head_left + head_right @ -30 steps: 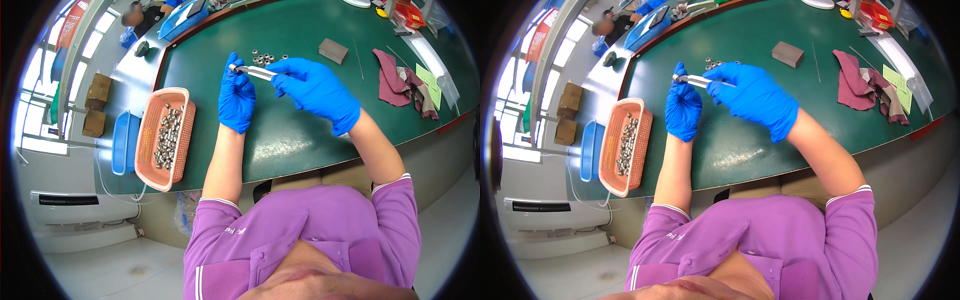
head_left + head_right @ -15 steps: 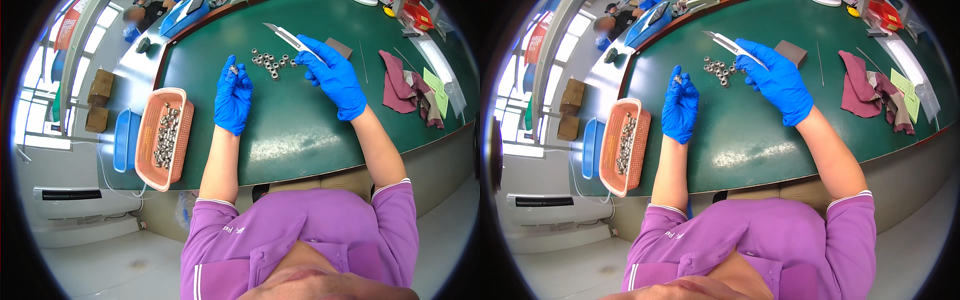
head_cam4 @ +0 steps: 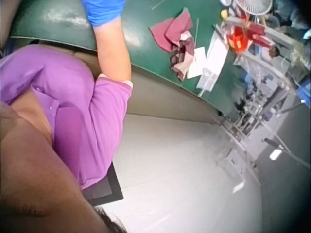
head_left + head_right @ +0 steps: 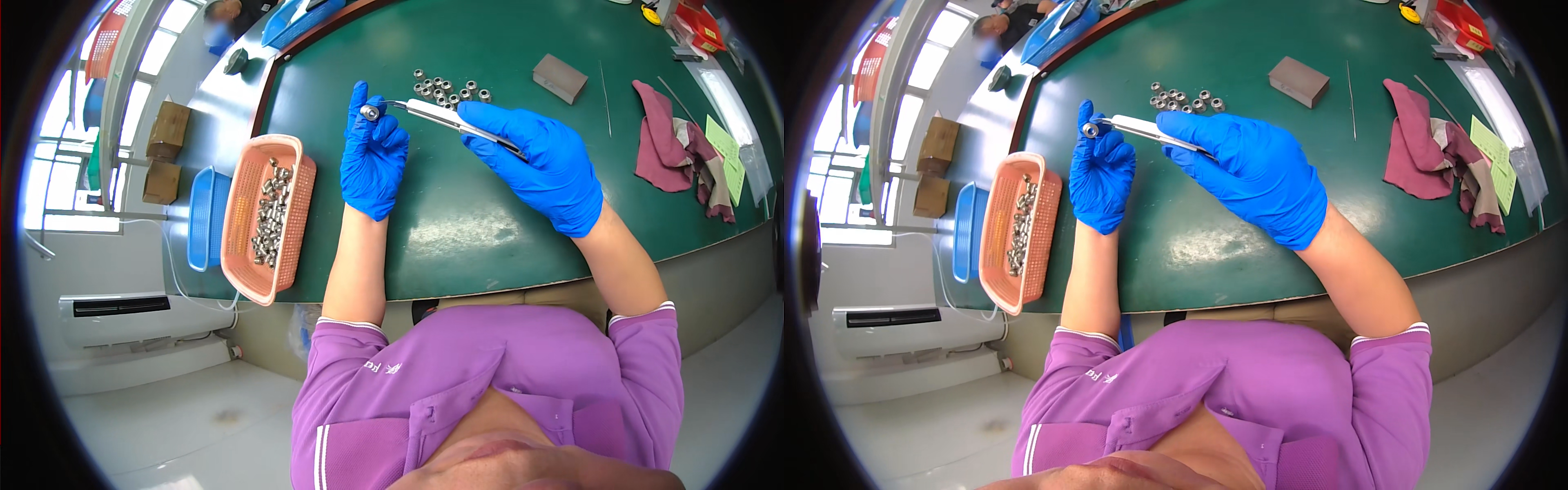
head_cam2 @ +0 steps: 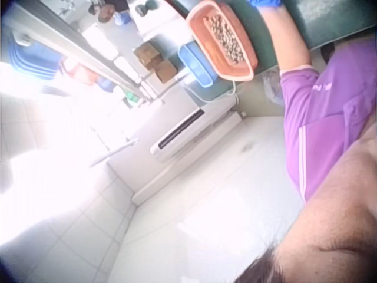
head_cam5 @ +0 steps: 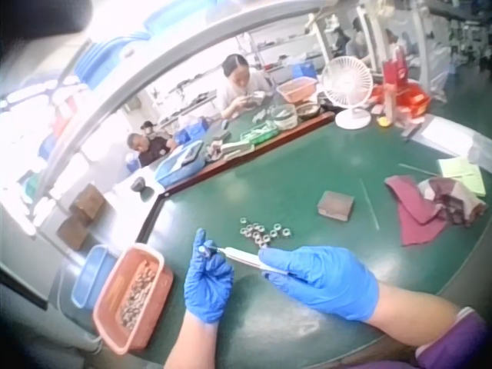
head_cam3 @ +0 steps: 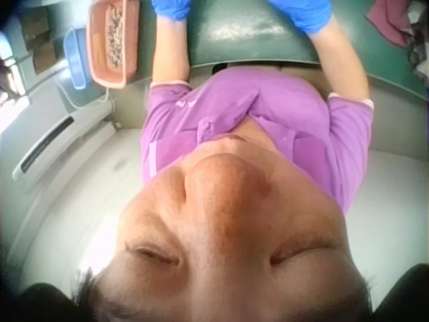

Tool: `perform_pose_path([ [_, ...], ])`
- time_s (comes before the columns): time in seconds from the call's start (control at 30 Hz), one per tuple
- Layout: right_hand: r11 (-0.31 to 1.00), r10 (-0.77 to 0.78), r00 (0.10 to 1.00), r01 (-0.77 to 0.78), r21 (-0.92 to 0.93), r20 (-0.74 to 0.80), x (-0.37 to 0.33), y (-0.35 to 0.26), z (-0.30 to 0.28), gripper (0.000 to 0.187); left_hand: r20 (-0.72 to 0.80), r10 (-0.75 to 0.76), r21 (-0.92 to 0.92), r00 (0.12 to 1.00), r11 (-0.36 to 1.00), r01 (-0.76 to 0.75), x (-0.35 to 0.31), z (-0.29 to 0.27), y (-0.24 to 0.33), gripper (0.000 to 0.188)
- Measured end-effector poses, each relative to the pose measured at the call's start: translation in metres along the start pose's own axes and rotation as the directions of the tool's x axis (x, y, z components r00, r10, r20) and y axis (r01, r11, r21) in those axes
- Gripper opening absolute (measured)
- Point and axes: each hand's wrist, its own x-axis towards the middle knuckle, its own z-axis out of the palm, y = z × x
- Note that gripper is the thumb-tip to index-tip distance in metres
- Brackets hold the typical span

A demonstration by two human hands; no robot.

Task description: The person deburrs metal parts by inserting a thin metal rod into their holes and scraping the edges with a utility knife.

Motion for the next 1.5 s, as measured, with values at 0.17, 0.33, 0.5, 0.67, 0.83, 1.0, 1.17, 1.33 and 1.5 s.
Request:
perform_pose_path([
  [0.17, 0.993, -0.081, 0.997, 0.081, -0.090, 0.001, -0.001, -0.001, 0.001, 0.026, 0.009, 0.026, 0.067, 1.000, 0.997, -0.027, -0.002, 0.003, 0.000, 0.052],
  [0.33, 0.962, -0.146, 0.987, 0.157, -0.223, 0.064, -0.003, 0.001, 0.002, 0.032, 0.038, 0.009, 0.058, 0.999, 0.998, -0.012, -0.003, 0.000, 0.000, 0.053],
  [0.5, 0.914, -0.193, 0.975, 0.219, -0.342, 0.108, -0.005, 0.000, 0.004, 0.040, -0.032, 0.018, 0.136, 0.999, 0.991, -0.014, -0.003, 0.001, 0.000, 0.058],
  [0.67, 0.812, -0.257, 0.954, 0.300, -0.501, 0.155, -0.007, -0.002, 0.003, 0.046, -0.062, 0.049, 0.254, 0.997, 0.967, -0.032, -0.001, 0.000, -0.002, 0.060],
  [0.83, 0.799, -0.258, 0.952, 0.306, -0.518, 0.165, -0.008, -0.003, 0.004, 0.048, -0.074, 0.090, 0.407, 0.993, 0.912, -0.053, -0.001, 0.000, -0.001, 0.062],
  [1.0, 0.856, -0.135, 0.972, 0.213, -0.471, 0.193, -0.008, -0.009, 0.005, 0.039, -0.098, 0.105, 0.462, 0.990, 0.885, -0.048, 0.001, -0.003, -0.002, 0.063],
  [1.17, 0.879, 0.391, 0.917, -0.397, 0.263, 0.078, -0.003, -0.013, 0.007, 0.016, -0.075, 0.046, 0.414, 0.996, 0.910, -0.011, 0.002, -0.008, -0.005, 0.063],
  [1.33, 0.986, 0.048, 0.998, -0.040, -0.160, 0.044, -0.004, -0.010, 0.006, 0.019, -0.061, 0.007, 0.328, 0.998, 0.945, 0.014, 0.003, -0.006, -0.006, 0.060],
  [1.5, 0.834, -0.111, 0.980, 0.181, -0.521, 0.163, -0.008, -0.010, 0.006, 0.022, -0.092, 0.011, 0.351, 0.996, 0.936, 0.022, 0.004, -0.008, -0.004, 0.058],
])
